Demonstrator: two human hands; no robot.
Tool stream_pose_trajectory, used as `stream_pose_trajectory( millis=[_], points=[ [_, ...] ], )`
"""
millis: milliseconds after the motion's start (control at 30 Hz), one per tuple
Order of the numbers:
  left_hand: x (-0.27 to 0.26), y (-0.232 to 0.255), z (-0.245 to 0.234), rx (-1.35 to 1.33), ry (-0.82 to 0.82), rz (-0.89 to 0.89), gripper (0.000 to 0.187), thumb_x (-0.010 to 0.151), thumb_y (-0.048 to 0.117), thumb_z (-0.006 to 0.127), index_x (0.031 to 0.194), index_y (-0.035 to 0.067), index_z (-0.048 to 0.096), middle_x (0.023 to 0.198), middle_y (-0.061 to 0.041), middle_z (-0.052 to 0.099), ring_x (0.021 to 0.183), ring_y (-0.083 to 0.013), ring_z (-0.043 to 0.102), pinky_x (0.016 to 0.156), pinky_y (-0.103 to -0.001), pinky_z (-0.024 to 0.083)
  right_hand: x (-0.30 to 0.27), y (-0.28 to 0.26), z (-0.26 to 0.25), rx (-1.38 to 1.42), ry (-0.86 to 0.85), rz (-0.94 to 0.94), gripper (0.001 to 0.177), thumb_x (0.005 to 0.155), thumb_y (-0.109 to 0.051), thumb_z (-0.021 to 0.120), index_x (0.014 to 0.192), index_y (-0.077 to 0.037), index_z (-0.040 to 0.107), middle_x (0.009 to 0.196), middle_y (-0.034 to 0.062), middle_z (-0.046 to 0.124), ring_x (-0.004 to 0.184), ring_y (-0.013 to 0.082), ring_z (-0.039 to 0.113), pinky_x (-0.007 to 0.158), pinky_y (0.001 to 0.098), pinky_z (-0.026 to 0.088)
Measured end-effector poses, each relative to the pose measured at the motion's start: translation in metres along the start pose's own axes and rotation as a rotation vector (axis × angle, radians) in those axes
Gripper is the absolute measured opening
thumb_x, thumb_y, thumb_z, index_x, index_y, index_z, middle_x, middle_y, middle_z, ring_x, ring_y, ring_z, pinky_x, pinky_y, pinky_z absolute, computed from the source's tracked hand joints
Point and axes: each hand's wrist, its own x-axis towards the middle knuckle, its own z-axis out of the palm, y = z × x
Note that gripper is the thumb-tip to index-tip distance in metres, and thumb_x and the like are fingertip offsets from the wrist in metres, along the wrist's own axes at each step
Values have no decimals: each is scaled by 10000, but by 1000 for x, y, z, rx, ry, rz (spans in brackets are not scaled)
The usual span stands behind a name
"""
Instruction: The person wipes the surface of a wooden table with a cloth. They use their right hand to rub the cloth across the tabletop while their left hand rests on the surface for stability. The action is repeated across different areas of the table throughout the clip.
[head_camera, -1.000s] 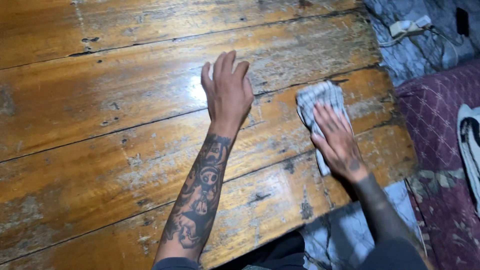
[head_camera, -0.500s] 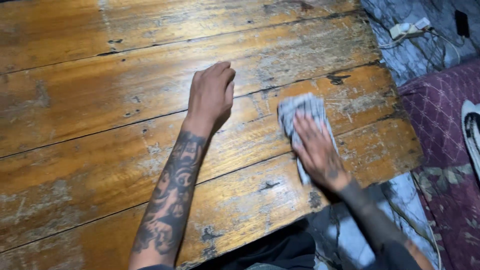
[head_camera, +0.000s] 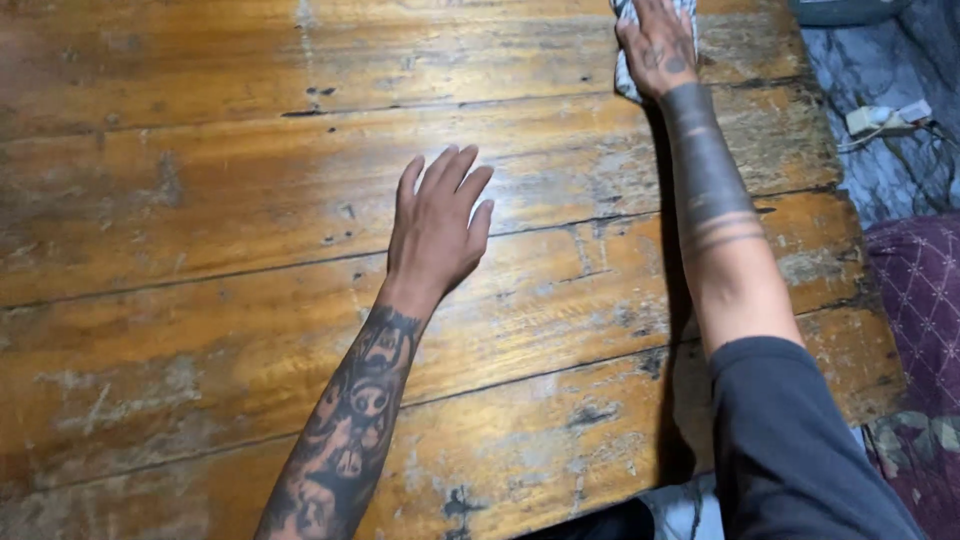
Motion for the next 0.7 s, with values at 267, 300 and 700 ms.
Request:
stream_pose_trajectory(
  millis=[267, 300, 700],
  points=[
    [3, -8, 9, -47, 68, 1, 364, 973, 236, 617, 1299, 94, 690, 1449, -160, 601, 1382, -313, 511, 1183, -518, 299, -88, -102, -32, 93, -245, -113, 616, 1118, -415, 367, 1660, -142, 257, 1727, 105, 202, 1600, 313, 134, 1261, 547, 46],
    [1, -6, 7, -63, 61, 5, 364, 973, 236, 617, 1299, 94, 690, 1449, -160, 601, 1382, -313, 511, 1183, -518, 299, -118, -114, -39, 85, -252, -98, 616, 1118, -415, 367, 1660, -142, 257, 1727, 105, 202, 1600, 313, 134, 1261, 547, 46],
    [-9, -1, -4, -46, 56, -41, 313, 1025, 187, 590, 1304, 67, 669, 1448, -174, 594, 1384, -347, 496, 1201, -531, 259, -422, -242, -105, -66, -182, 144, 628, 1088, -382, 338, 1639, -98, 240, 1728, 86, 200, 1614, 276, 168, 1305, 530, 97]
  ],
)
